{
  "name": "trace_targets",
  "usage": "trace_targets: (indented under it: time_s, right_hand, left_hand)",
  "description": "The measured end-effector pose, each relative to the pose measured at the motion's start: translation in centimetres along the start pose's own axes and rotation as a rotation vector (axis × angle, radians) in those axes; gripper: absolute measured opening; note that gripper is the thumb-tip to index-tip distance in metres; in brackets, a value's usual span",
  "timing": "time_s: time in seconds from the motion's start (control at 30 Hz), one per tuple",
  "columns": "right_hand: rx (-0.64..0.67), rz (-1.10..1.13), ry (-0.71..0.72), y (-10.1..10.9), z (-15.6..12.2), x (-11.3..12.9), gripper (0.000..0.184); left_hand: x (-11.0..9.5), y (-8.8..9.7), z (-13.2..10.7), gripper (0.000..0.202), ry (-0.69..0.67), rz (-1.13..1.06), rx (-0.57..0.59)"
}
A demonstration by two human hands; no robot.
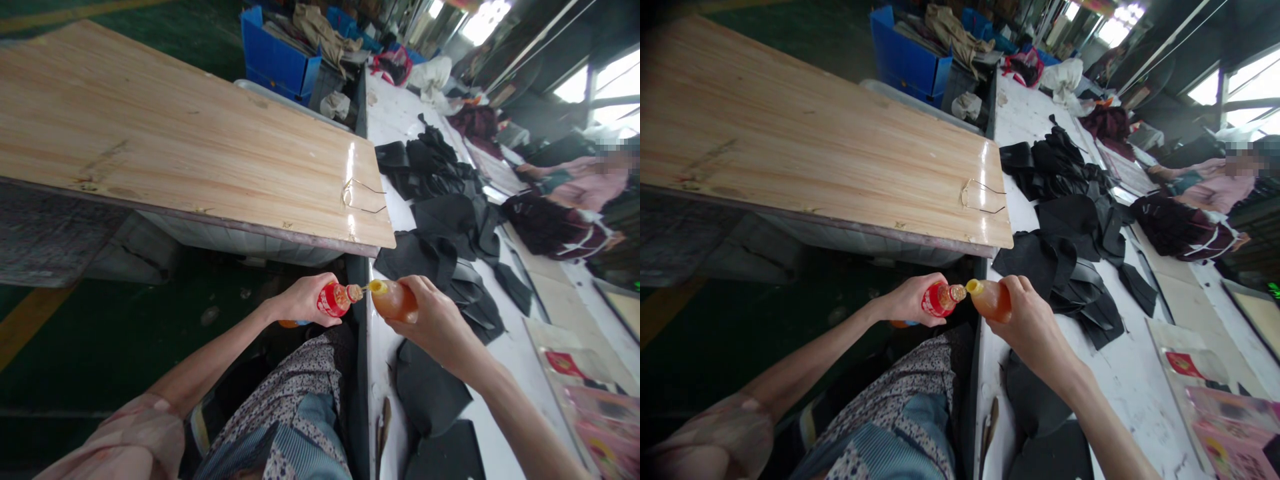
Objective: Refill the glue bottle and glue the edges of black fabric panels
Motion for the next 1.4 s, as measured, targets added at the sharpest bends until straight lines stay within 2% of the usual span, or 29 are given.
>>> trace_targets:
  time_s: [0.47,0.9,1.4]
  right_hand:
    - [0.039,-0.102,-0.010,-0.9,0.3,0.1,0.032]
    - [-0.003,-0.090,0.023,-1.0,0.3,0.3,0.032]
    - [-0.012,0.101,-0.052,-1.5,0.1,-0.6,0.036]
  left_hand:
    - [0.1,-0.1,-0.1,0.055,0.011,0.005,0.002]
    - [0.2,-0.1,-0.1,0.056,0.007,0.003,-0.005]
    - [-0.3,0.4,0.1,0.057,-0.006,0.036,-0.014]
Point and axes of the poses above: each hand's wrist, its own z-axis towards the middle knuckle, its own y-axis out of the back of the hand, x = y × z, the point moved 10 cm from there along z, towards the middle knuckle, and after that the axes turned 3 degrees about -x, right-handed, at the moved point
